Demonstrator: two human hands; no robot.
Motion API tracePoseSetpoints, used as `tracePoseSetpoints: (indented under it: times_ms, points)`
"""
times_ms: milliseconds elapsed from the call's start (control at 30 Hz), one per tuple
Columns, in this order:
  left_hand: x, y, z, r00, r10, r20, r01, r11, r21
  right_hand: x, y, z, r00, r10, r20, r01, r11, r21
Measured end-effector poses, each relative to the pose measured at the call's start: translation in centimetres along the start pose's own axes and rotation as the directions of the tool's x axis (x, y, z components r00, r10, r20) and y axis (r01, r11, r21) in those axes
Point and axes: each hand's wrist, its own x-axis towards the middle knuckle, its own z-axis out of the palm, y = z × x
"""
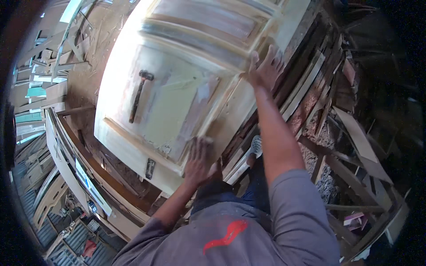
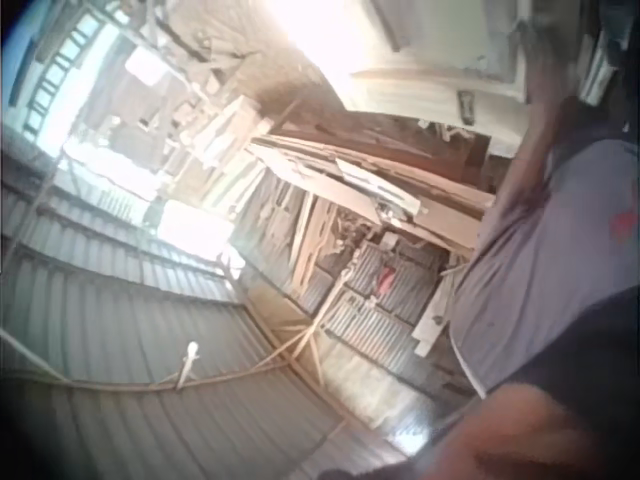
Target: The person sands the panels and edges of a wooden door using sandpaper, then scrapes and taps the door surfaces with a chisel and a hammer.
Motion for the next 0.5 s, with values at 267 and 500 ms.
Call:
tracePoseSetpoints:
  times_ms: [267, 500]
  points:
    - [17.7, 7.2, -4.1, 0.99, -0.063, -0.123, 0.061, 0.998, -0.02, 0.4, -0.7, 0.4, 0.991, 0.111, 0.08, -0.105, 0.991, -0.079]
    - [12.8, 6.1, -2.5, 0.999, -0.035, 0.013, 0.035, 0.999, -0.033, 0.6, 0.5, -0.2, 0.984, 0.136, 0.113, -0.114, 0.977, -0.18]
